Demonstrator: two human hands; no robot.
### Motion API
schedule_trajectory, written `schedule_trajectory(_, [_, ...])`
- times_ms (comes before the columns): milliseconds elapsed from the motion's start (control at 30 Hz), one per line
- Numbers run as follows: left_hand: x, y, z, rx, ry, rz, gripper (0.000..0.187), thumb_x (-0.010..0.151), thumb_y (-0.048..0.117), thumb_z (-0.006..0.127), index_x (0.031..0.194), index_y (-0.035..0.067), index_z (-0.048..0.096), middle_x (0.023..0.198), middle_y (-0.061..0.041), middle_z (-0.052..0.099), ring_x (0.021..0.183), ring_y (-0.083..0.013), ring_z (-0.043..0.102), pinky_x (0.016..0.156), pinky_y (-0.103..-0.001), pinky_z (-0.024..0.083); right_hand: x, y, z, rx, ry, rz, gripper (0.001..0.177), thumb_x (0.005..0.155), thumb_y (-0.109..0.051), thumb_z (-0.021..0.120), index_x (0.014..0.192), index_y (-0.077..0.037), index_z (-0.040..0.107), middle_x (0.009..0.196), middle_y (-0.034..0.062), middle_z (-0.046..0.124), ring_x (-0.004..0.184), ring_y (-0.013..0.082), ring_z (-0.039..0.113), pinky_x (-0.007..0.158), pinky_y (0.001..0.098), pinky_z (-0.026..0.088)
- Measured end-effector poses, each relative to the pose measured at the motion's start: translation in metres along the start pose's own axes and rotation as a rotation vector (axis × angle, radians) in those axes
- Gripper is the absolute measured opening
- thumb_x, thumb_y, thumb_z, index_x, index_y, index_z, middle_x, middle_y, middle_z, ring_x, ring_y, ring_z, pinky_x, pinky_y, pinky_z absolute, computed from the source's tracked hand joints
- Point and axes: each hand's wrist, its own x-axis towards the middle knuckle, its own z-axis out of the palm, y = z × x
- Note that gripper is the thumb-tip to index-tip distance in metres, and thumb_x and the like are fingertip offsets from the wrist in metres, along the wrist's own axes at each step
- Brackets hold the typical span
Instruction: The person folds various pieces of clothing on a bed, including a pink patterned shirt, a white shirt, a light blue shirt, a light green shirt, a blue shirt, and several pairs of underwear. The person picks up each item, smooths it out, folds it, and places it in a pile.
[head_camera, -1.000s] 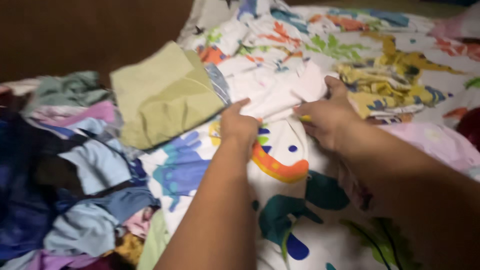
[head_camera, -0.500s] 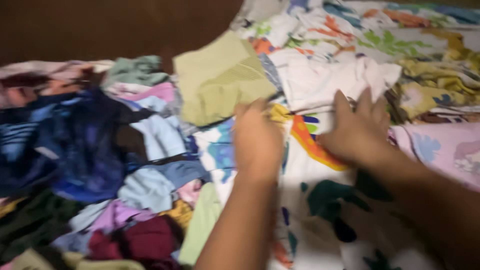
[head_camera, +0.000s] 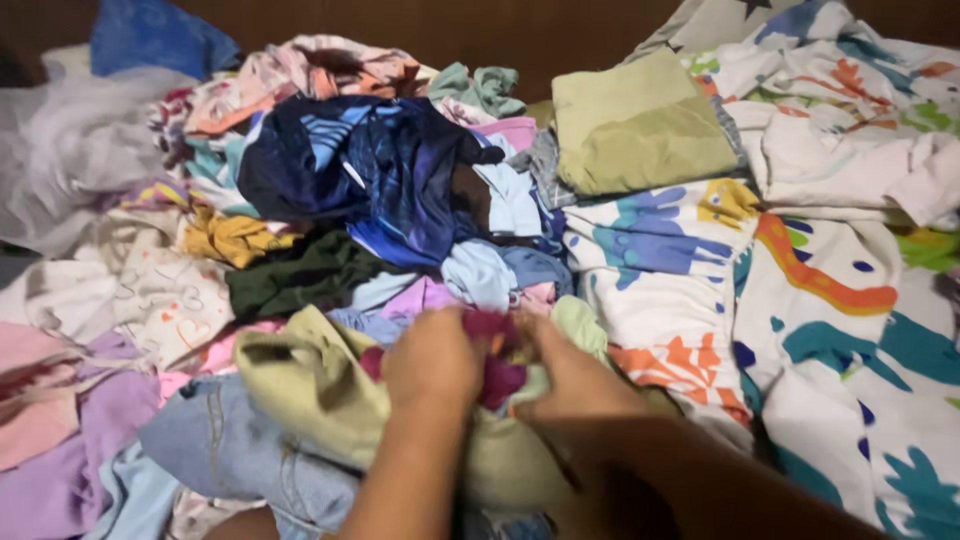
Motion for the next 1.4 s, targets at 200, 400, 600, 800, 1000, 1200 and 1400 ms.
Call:
schedule_trajectory(200, [0.023,0.062,-0.07,-0.785,0.168,0.404,0.044,0.08,0.043,0.075,0.106,0.007,0.073,0.095,-0.011,0.079,0.089,-0.0255,0.077,0.078,-0.037,0.057,0.018,-0.045,-0.054,0.429,0.473,-0.277,0.068,0.085,-0.007,0.074,0.144,-0.017,0.041,0.109,0.009,0.068,0.091,0.0179,0.069,0.069,0.0288,0.058])
schedule_trajectory(400, [0.028,0.044,-0.059,-0.791,0.091,0.308,0.041,0.09,0.044,0.066,0.103,0.007,0.078,0.09,-0.013,0.08,0.086,-0.0293,0.077,0.079,-0.039,0.057,0.011,-0.017,-0.087,0.094,0.61,-0.292,0.03,0.081,-0.003,0.075,0.109,-0.007,0.066,0.096,0.0068,0.07,0.089,0.018,0.068,0.077,0.0284,0.056])
schedule_trajectory(600, [0.011,0.015,0.022,-0.423,0.022,0.134,0.034,0.094,0.036,0.067,0.107,0.007,0.077,0.108,-0.021,0.074,0.107,-0.0382,0.067,0.094,-0.045,0.051,-0.021,-0.016,-0.034,-0.297,0.587,-0.334,0.04,0.067,-0.004,0.08,0.105,-0.006,0.071,0.101,0.0146,0.068,0.095,0.029,0.064,0.085,0.0369,0.052])
schedule_trajectory(800, [0.017,0.025,0.036,-0.055,0.196,0.083,0.058,0.076,0.022,0.077,0.132,0.017,0.063,0.139,-0.016,0.054,0.13,-0.0414,0.049,0.101,-0.05,0.041,0.015,-0.001,-0.035,-0.14,0.478,-0.292,0.044,0.073,-0.009,0.081,0.115,-0.005,0.069,0.111,0.0118,0.072,0.107,0.0245,0.067,0.092,0.0349,0.052])
schedule_trajectory(1000, [0.031,-0.011,0.025,-0.177,0.258,-0.198,0.07,0.077,0.026,0.081,0.137,0.005,0.052,0.136,-0.022,0.057,0.122,-0.0414,0.058,0.101,-0.047,0.046,0.042,0.02,-0.052,-0.064,0.429,-0.072,0.045,0.076,-0.01,0.081,0.119,-0.006,0.067,0.103,0.009,0.071,0.094,0.02,0.068,0.083,0.0329,0.055])
schedule_trajectory(1200, [0.053,-0.031,0.049,-0.087,-0.048,-0.293,0.042,0.087,0.04,0.07,0.116,0.01,0.072,0.13,-0.018,0.066,0.122,-0.0372,0.063,0.104,-0.047,0.048,0.037,0.026,-0.01,0.146,0.139,-0.019,0.038,0.077,0.0,0.075,0.114,-0.002,0.069,0.098,0.0061,0.068,0.091,0.0152,0.065,0.08,0.0285,0.056])
schedule_trajectory(1400, [0.051,-0.018,0.075,0.112,0.664,0.056,0.043,0.058,0.053,0.084,0.093,0.028,0.079,0.109,-0.009,0.073,0.103,-0.0379,0.064,0.084,-0.054,0.049,0.022,0.049,0.005,0.223,0.075,0.167,0.045,0.076,0.001,0.075,0.119,-0.005,0.064,0.097,0.0045,0.062,0.089,0.0166,0.066,0.076,0.0295,0.057])
